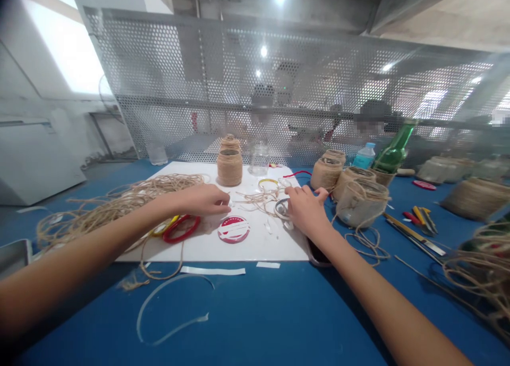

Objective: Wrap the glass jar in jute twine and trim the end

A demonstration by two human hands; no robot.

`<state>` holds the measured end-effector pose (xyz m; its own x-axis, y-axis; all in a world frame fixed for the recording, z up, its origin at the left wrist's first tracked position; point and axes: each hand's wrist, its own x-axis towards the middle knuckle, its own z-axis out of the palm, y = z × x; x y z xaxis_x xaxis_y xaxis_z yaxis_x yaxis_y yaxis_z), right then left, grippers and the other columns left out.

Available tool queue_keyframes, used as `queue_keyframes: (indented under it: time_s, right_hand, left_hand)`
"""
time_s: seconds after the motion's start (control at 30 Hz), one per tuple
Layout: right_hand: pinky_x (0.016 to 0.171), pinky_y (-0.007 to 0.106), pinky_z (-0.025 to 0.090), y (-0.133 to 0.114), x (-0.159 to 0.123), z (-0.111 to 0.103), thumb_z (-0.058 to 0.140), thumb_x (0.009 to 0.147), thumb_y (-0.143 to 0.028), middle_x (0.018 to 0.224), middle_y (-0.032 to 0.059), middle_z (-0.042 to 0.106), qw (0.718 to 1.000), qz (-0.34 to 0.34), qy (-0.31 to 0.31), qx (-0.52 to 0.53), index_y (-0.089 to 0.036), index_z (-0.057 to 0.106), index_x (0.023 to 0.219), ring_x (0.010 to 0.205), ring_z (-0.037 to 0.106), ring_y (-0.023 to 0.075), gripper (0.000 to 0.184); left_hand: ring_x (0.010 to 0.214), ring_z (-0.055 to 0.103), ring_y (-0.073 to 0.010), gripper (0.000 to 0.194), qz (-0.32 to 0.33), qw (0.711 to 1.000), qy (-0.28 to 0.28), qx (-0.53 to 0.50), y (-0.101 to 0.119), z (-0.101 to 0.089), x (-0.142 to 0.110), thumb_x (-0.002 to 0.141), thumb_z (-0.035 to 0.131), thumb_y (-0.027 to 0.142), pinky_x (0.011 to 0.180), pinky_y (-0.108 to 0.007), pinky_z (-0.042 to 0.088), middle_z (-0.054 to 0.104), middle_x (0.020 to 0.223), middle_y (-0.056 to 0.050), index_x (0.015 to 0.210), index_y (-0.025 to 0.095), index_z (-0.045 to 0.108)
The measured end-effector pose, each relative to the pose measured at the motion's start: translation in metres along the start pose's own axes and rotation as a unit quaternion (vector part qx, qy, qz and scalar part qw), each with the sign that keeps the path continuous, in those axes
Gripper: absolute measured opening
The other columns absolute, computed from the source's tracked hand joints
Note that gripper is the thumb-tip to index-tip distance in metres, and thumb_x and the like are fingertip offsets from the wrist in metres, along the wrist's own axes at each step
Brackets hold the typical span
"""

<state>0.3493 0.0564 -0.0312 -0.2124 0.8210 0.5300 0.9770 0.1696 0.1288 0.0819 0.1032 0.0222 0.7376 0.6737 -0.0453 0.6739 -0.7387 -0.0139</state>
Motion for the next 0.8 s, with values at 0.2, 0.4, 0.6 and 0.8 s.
queue_keyframes:
  time_s: [0.2,0.4,0.6,0.8]
  right_hand:
    - [0.061,0.030,0.015,0.016,0.001,0.007,0.048,0.078,-0.027,0.070,0.0005,0.065,0.990,-0.062,-0.114,0.059,-0.022,0.062,0.071,0.078,0.051,0.0193,0.016]
    - [0.061,0.029,0.017,0.014,0.000,-0.002,0.048,0.076,-0.025,0.081,0.0031,0.063,0.986,-0.074,-0.126,0.076,-0.020,0.056,0.086,0.080,0.050,0.0196,0.014]
    - [0.063,0.030,0.018,0.012,0.002,-0.003,0.046,0.077,-0.024,0.074,0.0038,0.058,0.996,-0.037,-0.065,0.045,-0.018,0.050,0.083,0.073,0.048,0.0193,0.009]
    - [0.068,0.035,0.020,0.014,0.007,-0.008,0.035,0.082,-0.016,0.080,0.0088,0.056,0.998,0.038,0.035,0.037,-0.017,0.047,0.080,0.078,0.047,0.0220,0.012]
  left_hand:
    - [0.058,0.051,-0.0150,0.035,0.012,0.999,0.015,0.042,0.010,0.003,0.001,0.084,0.035,0.041,0.057,-0.025,0.035,0.063,0.072,-0.006,0.081,0.018,0.061]
    - [0.055,0.050,-0.0150,0.032,0.042,0.995,0.028,0.087,0.021,0.005,0.001,0.084,0.034,0.034,0.051,-0.025,0.031,0.062,0.068,-0.006,0.074,0.017,0.060]
    - [0.054,0.049,-0.0142,0.031,0.056,0.994,0.027,0.092,0.023,0.006,0.001,0.084,0.035,0.033,0.050,-0.025,0.032,0.062,0.069,-0.007,0.072,0.017,0.059]
    - [0.051,0.048,-0.0135,0.031,0.054,0.995,0.033,0.077,0.021,0.008,0.002,0.084,0.036,0.034,0.050,-0.025,0.033,0.060,0.065,-0.006,0.072,0.016,0.058]
